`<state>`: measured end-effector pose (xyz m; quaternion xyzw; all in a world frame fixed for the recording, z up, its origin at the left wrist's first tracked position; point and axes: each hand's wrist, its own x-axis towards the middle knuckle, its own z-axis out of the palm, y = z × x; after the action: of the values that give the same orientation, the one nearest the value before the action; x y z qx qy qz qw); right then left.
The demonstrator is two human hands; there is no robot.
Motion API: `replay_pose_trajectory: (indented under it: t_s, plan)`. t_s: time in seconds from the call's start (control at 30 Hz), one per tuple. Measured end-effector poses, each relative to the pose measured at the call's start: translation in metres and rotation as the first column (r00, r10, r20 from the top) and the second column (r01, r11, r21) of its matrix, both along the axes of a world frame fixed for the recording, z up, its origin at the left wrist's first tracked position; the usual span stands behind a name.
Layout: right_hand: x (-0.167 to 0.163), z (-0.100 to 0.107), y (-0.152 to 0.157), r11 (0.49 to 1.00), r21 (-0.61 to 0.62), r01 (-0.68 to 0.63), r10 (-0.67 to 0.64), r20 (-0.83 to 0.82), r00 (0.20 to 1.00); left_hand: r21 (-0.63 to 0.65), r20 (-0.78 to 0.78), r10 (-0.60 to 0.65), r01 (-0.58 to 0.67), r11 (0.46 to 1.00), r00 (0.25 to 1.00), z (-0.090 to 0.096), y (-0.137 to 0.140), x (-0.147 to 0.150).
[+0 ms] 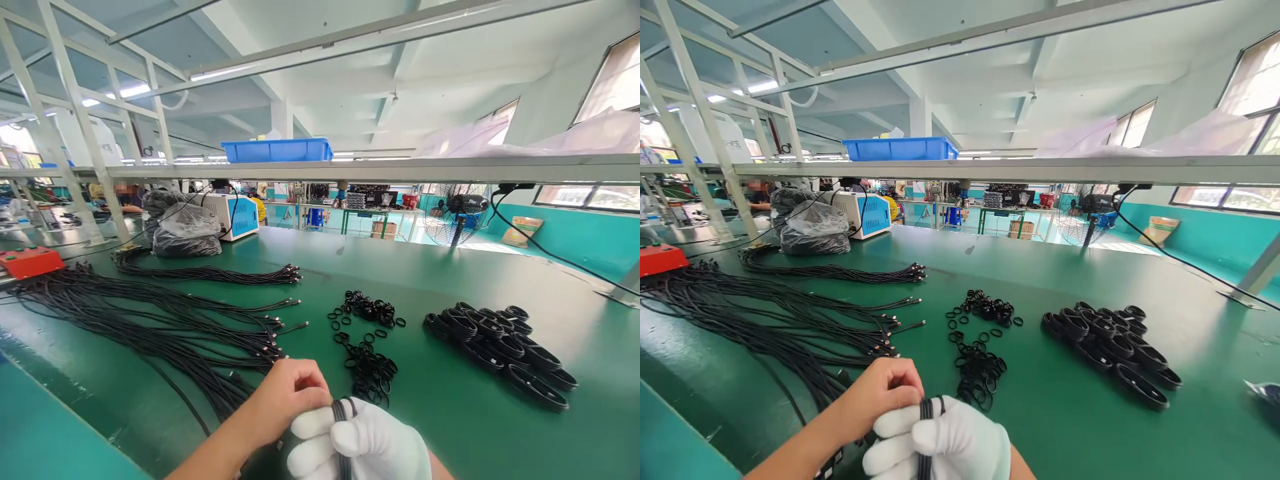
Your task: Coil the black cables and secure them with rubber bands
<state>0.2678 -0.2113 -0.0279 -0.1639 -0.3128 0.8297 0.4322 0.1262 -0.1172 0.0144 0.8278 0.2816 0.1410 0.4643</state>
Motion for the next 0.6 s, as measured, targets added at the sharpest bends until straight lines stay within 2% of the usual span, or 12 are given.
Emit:
replay_pose_trajectory:
  t_s: [0.1, 0.17, 0.2, 0.3, 0.4, 0.47, 0.6]
  plan:
    - [-0.001, 0.009, 0.004, 0.981, -0.03, 0.19, -0.192, -0.07, 0.979, 0.103, 0.015, 0.052, -0.053, 0.993, 0.999, -0.02, -0.004, -0.005]
    - [0.003, 0.015, 0.008, 0.944, -0.038, 0.327, -0.33, -0.104, 0.938, 0.261, -0.053, 0.099, -0.082, 0.962, 0.994, -0.027, -0.007, -0.009]
    - [0.006, 0.016, 0.01, 0.922, -0.045, 0.383, -0.386, -0.112, 0.916, 0.371, -0.111, 0.139, -0.089, 0.924, 0.984, -0.029, -0.009, -0.011]
    - [0.015, 0.017, 0.014, 0.853, -0.087, 0.514, -0.52, -0.082, 0.85, 0.663, -0.285, 0.27, -0.013, 0.748, 0.92, -0.03, -0.02, -0.008]
    - [0.019, 0.014, 0.016, 0.797, -0.134, 0.589, -0.595, -0.006, 0.804, 0.776, -0.336, 0.29, 0.089, 0.625, 0.896, -0.033, -0.037, 0.001]
    - [0.019, 0.012, 0.016, 0.783, -0.143, 0.606, -0.606, 0.045, 0.794, 0.821, -0.323, 0.284, 0.118, 0.558, 0.903, -0.037, -0.045, 0.007]
    - [0.015, 0.008, 0.013, 0.778, -0.102, 0.621, -0.607, 0.136, 0.783, 0.86, -0.322, 0.201, 0.197, 0.472, 0.925, -0.048, -0.05, 0.012]
